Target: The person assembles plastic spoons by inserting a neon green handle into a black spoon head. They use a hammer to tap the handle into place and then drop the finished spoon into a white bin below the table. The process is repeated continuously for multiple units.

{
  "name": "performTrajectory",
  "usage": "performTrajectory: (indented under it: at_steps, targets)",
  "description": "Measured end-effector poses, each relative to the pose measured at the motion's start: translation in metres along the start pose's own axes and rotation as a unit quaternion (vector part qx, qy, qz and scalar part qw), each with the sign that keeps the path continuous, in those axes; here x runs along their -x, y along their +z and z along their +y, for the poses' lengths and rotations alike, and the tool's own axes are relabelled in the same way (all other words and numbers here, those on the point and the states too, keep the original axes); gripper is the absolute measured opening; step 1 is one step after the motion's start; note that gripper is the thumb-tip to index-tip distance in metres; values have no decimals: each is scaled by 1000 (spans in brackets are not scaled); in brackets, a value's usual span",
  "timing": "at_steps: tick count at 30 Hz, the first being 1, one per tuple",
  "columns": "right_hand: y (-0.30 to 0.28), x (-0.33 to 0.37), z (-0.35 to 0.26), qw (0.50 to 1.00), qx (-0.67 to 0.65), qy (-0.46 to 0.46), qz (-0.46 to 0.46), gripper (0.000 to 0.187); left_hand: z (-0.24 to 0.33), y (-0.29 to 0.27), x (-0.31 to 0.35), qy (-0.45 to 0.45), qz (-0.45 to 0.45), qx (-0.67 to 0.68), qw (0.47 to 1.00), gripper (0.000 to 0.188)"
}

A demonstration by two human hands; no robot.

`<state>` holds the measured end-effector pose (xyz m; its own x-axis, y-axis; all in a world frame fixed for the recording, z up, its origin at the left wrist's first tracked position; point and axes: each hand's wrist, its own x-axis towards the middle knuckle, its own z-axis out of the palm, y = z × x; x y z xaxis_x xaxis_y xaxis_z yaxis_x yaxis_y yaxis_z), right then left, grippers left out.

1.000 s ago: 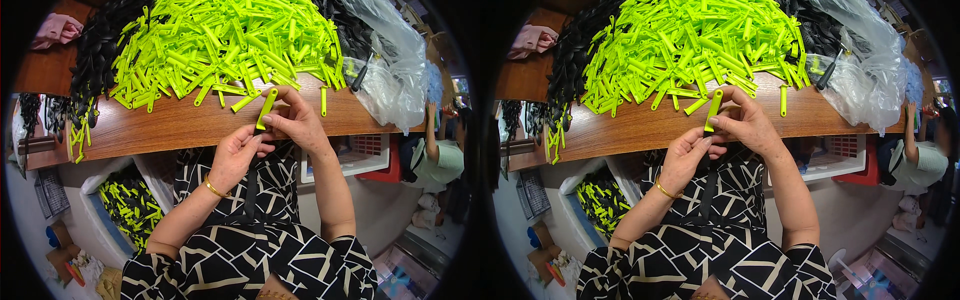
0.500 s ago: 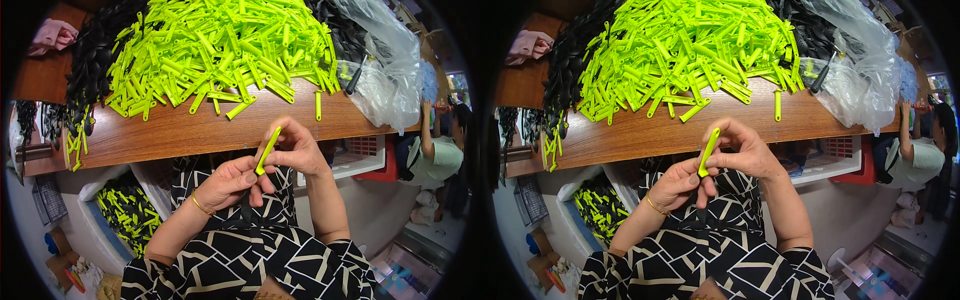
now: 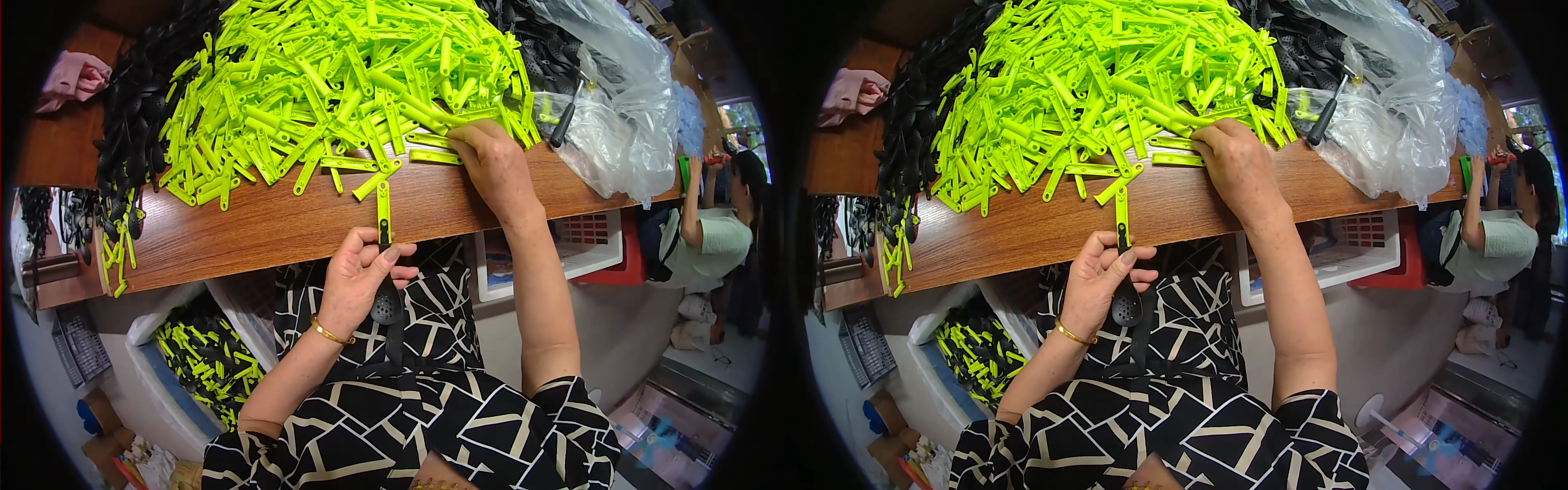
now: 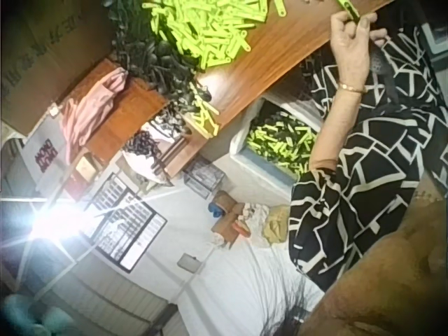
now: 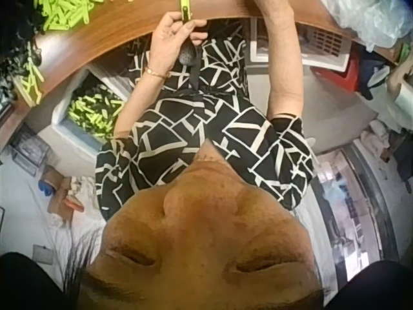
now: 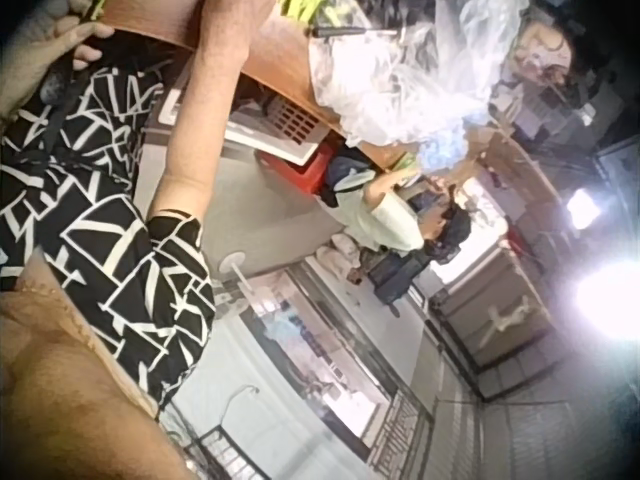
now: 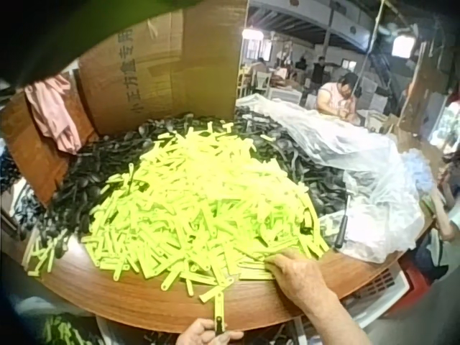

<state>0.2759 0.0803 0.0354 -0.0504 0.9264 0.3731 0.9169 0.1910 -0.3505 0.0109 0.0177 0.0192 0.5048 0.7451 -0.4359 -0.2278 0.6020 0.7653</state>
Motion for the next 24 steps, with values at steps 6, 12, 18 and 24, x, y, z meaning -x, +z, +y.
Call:
performTrajectory:
  at_steps: [6, 12, 18, 24]
  targets:
    - [5, -12, -1, 999, 48, -8, -4, 18, -4, 0, -4, -5, -40, 34, 999, 36]
    - [2, 0, -12, 998, 16, -45, 37, 17, -6, 0, -5, 1, -43, 49, 998, 34]
    - [6, -20, -11, 994, 87, -69, -5, 21, -4, 2, -7, 12, -34, 25, 999, 33]
    - [-27, -20, -29, 953, -241, 147, -106, 38, -4, 4, -5, 23, -30, 33, 999, 35]
